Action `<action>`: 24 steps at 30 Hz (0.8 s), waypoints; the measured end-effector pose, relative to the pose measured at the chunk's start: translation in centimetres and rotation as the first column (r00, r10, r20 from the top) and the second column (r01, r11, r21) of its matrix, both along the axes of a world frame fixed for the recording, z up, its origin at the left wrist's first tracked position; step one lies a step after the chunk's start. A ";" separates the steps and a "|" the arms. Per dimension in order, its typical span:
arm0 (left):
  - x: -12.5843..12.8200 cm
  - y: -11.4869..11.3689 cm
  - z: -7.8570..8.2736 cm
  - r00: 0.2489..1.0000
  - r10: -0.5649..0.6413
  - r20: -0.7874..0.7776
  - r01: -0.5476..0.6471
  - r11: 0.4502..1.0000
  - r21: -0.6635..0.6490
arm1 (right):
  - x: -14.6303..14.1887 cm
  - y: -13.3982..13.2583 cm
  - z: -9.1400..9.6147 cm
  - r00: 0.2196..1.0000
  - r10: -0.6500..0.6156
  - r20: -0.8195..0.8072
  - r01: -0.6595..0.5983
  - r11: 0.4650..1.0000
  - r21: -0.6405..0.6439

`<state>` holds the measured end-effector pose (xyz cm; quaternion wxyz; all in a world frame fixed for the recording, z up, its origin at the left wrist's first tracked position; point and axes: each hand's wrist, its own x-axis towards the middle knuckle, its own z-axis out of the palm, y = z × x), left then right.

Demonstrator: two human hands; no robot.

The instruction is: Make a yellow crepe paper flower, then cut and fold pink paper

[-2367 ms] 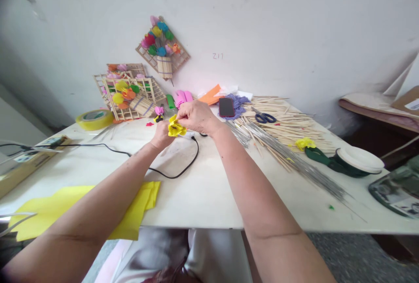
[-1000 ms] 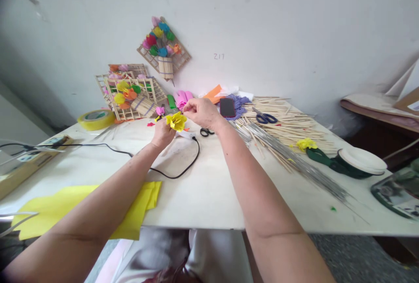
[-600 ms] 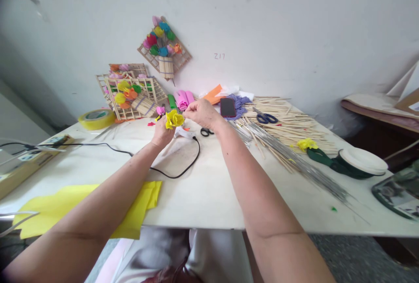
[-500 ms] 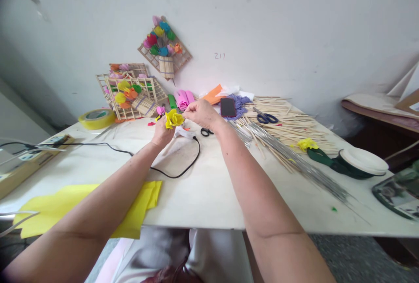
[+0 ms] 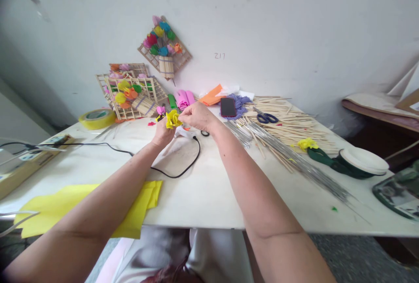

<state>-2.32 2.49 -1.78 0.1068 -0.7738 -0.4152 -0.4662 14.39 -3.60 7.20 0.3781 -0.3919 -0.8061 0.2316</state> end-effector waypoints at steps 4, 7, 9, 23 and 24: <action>0.0 0.0 -0.1 1.000 0.009 -0.015 -0.009 1.000 -0.006 | -0.2 -0.2 0.1 1.000 0.000 0.015 0.000 1.000 -0.015; -0.1 0.1 -0.3 1.000 0.006 -0.030 -0.006 1.000 0.003 | -0.3 -0.2 0.1 1.000 -0.015 0.028 0.015 1.000 -0.019; -0.1 0.1 -0.4 0.999 0.008 -0.037 -0.008 1.000 -0.001 | -0.4 -0.2 0.0 0.999 -0.033 0.035 0.034 0.999 -0.014; 0.2 -0.3 0.2 0.998 -0.013 -0.066 0.012 1.000 -0.016 | -0.7 -0.1 -0.1 0.974 -0.169 0.151 0.154 0.983 0.104; 0.2 -0.3 0.2 0.998 -0.007 -0.066 0.006 1.000 -0.024 | -0.7 -0.2 -0.1 0.970 -0.183 0.159 0.167 0.980 0.111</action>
